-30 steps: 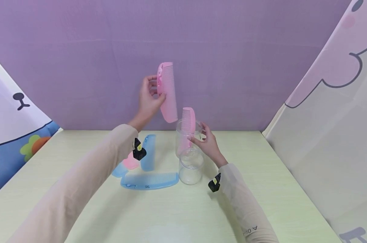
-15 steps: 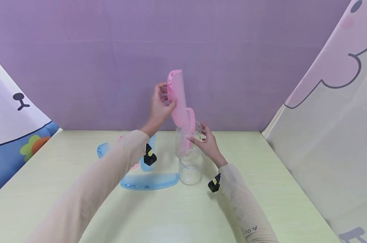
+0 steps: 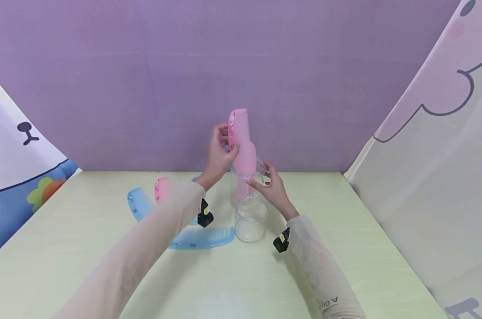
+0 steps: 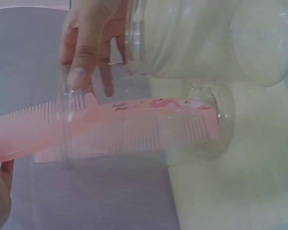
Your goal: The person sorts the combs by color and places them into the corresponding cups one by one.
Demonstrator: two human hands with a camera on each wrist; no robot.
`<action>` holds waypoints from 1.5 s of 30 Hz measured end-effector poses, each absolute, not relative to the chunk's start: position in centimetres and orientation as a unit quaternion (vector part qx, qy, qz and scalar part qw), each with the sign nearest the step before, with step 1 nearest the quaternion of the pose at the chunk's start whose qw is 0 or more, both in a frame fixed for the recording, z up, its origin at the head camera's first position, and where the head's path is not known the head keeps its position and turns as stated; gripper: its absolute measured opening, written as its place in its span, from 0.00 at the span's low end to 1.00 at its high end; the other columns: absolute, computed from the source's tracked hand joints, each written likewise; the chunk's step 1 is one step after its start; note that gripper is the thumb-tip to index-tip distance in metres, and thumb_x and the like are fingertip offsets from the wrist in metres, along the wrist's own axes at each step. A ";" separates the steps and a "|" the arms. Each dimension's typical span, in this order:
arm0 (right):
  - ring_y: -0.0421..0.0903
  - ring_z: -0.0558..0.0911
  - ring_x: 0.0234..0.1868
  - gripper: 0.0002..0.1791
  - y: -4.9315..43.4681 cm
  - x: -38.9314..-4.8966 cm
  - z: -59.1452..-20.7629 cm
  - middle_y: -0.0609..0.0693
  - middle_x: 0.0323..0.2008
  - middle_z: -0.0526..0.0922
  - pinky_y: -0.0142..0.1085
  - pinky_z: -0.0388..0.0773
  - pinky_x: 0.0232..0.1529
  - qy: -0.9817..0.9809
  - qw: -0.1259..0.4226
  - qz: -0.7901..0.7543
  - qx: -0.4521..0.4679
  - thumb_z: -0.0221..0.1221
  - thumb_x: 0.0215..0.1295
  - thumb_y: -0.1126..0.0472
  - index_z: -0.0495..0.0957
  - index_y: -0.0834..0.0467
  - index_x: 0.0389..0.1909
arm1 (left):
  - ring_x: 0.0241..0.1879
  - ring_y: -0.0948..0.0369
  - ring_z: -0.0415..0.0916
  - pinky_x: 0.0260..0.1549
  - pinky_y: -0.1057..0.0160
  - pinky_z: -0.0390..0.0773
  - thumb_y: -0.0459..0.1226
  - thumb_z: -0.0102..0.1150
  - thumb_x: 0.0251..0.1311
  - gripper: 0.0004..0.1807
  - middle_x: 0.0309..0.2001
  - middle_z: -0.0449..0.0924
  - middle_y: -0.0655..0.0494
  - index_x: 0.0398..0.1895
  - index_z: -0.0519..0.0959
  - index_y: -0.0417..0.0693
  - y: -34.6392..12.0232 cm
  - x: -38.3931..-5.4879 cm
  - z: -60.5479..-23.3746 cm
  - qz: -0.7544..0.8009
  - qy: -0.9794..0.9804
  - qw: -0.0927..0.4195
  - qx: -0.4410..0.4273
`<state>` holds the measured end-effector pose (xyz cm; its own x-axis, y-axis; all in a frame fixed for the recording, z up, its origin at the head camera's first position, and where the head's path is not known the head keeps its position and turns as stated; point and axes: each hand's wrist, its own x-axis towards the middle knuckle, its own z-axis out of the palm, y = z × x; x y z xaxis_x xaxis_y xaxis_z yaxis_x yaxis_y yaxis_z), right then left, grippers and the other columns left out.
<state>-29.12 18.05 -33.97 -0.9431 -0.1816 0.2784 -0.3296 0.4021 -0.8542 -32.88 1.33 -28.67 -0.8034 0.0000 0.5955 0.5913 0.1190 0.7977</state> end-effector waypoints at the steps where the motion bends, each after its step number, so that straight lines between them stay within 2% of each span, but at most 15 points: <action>1: 0.63 0.61 0.64 0.43 18.0 -29.1 -34.0 0.66 0.66 0.56 0.57 0.63 0.60 -0.834 0.071 0.525 0.153 0.60 0.58 0.62 0.46 0.64 0.68 | 0.42 0.54 0.74 0.42 0.62 0.80 0.28 0.57 0.54 0.27 0.50 0.70 0.47 0.56 0.61 0.46 1.4 -32.9 -28.9 -0.628 -0.713 0.234 -0.208; 5: 0.62 0.61 0.64 0.43 18.1 -29.4 -34.2 0.65 0.66 0.56 0.57 0.63 0.60 -0.835 0.070 0.525 0.151 0.61 0.57 0.61 0.46 0.64 0.68 | 0.43 0.55 0.74 0.43 0.63 0.80 0.28 0.58 0.54 0.26 0.49 0.70 0.48 0.56 0.61 0.46 1.5 -33.0 -29.8 -0.621 -0.720 0.229 -0.208; 12: 0.59 0.62 0.65 0.45 19.0 -31.3 -36.2 0.61 0.67 0.57 0.54 0.65 0.61 -0.836 0.076 0.523 0.151 0.62 0.56 0.54 0.47 0.57 0.69 | 0.41 0.55 0.74 0.42 0.64 0.79 0.27 0.57 0.53 0.26 0.48 0.71 0.47 0.55 0.61 0.45 1.6 -33.3 -30.6 -0.609 -0.734 0.218 -0.207; 19: 0.60 0.63 0.64 0.46 19.1 -31.5 -36.6 0.59 0.67 0.57 0.52 0.67 0.59 -0.838 0.087 0.517 0.151 0.62 0.55 0.51 0.47 0.55 0.69 | 0.43 0.54 0.74 0.42 0.64 0.79 0.24 0.57 0.51 0.26 0.47 0.71 0.46 0.53 0.62 0.42 1.4 -33.6 -31.1 -0.595 -0.748 0.192 -0.222; 37: 0.55 0.64 0.64 0.46 18.9 -31.5 -36.6 0.55 0.67 0.59 0.50 0.68 0.59 -0.844 0.082 0.511 0.138 0.62 0.55 0.49 0.48 0.53 0.69 | 0.44 0.54 0.74 0.44 0.64 0.79 0.25 0.59 0.51 0.25 0.46 0.73 0.46 0.53 0.64 0.42 0.7 -34.4 -31.6 -0.536 -0.800 0.148 -0.226; 45: 0.59 0.63 0.64 0.45 19.0 -31.5 -36.6 0.57 0.66 0.59 0.52 0.67 0.59 -0.842 0.088 0.512 0.144 0.63 0.55 0.51 0.48 0.55 0.69 | 0.45 0.54 0.74 0.49 0.60 0.76 0.26 0.61 0.51 0.25 0.45 0.74 0.45 0.53 0.65 0.40 0.7 -34.4 -31.7 -0.504 -0.824 0.144 -0.214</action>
